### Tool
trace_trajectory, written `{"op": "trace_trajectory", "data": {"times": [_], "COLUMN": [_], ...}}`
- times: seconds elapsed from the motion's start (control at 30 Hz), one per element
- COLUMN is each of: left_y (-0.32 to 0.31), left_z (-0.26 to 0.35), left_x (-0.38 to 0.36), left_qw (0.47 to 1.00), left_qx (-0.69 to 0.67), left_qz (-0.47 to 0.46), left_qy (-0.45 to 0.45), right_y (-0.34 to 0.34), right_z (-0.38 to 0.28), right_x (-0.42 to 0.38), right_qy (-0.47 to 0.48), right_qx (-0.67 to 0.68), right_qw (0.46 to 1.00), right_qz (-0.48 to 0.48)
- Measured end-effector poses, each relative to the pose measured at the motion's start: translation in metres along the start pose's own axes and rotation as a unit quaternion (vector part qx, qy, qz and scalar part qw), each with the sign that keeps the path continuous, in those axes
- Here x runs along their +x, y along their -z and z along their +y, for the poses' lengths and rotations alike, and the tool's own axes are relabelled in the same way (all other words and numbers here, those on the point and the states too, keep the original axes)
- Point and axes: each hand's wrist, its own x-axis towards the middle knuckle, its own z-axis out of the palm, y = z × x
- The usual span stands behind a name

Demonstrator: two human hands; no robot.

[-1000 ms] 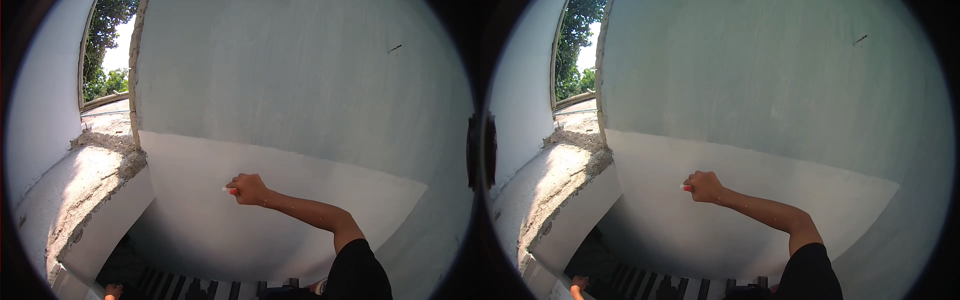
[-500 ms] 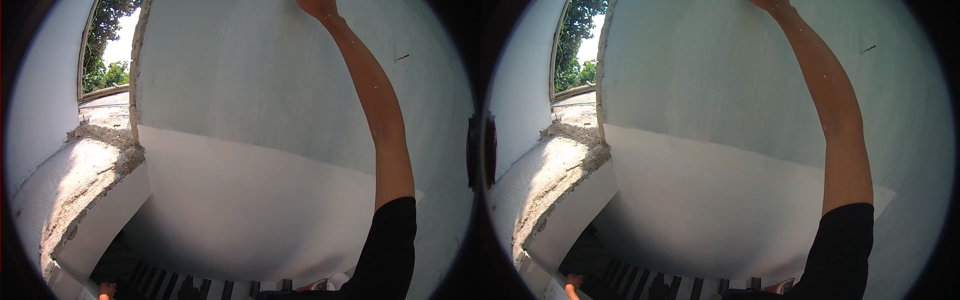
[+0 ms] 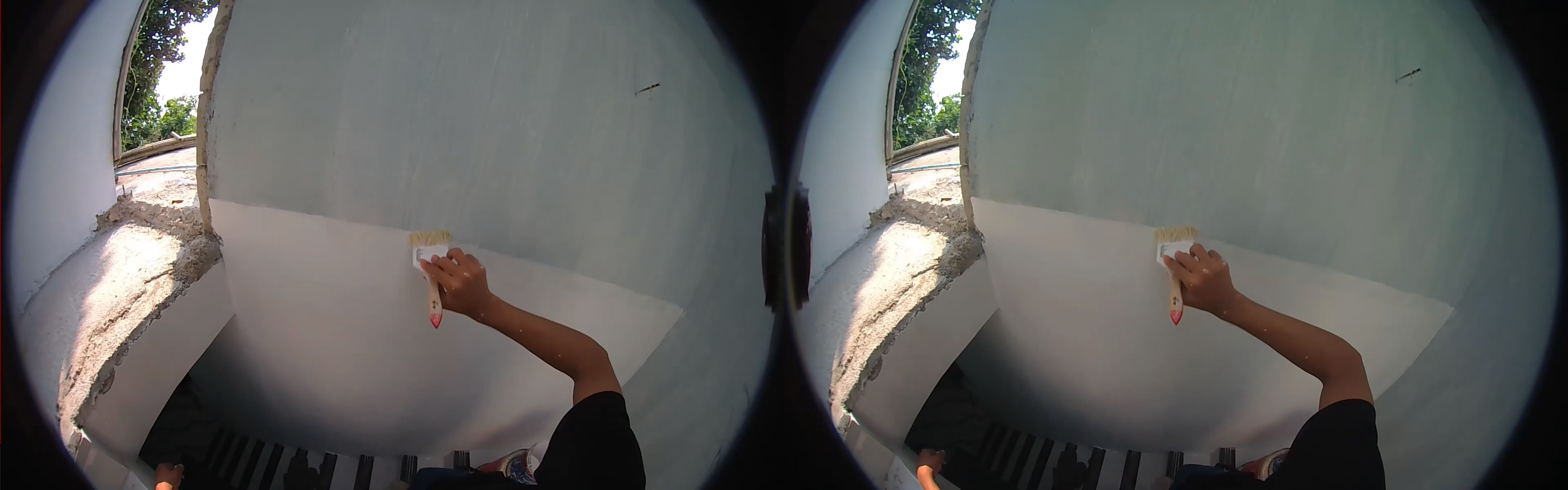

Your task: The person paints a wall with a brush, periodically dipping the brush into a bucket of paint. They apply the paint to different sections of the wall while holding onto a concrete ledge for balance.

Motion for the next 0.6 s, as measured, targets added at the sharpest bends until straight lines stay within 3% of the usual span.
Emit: {"op": "trace_trajectory", "data": {"times": [0.07,0.2,0.27,0.3,0.4,0.47,0.57,0.6], "left_y": [0.004,0.005,0.001,0.004,0.011,0.008,-0.002,0.0], "left_z": [0.006,-0.004,-0.009,-0.013,0.002,0.001,-0.023,-0.027], "left_x": [0.0,0.004,0.012,0.015,-0.001,-0.001,0.015,0.018], "left_qw": [1.0,1.0,1.0,0.998,0.997,0.998,0.998,0.998], "left_qx": [-0.008,-0.008,-0.013,0.002,-0.022,-0.022,-0.039,-0.034], "left_qz": [-0.003,-0.004,-0.005,-0.054,-0.065,-0.043,-0.039,-0.043], "left_qy": [0.013,0.024,0.016,-0.037,-0.02,-0.027,-0.035,-0.037], "right_y": [-0.014,0.017,0.033,0.04,0.086,0.114,0.157,0.166], "right_z": [-0.033,-0.032,0.009,0.034,0.109,0.163,0.234,0.252], "right_x": [-0.049,-0.026,0.015,0.035,0.119,0.17,0.237,0.255], "right_qy": [-0.025,-0.055,-0.093,-0.124,-0.22,-0.245,-0.155,-0.131], "right_qx": [0.059,0.116,0.145,0.158,0.157,0.127,0.068,0.004], "right_qw": [0.996,0.982,0.965,0.959,0.931,0.939,0.981,0.991], "right_qz": [-0.059,-0.142,-0.199,-0.201,-0.245,-0.208,-0.098,-0.022]}}
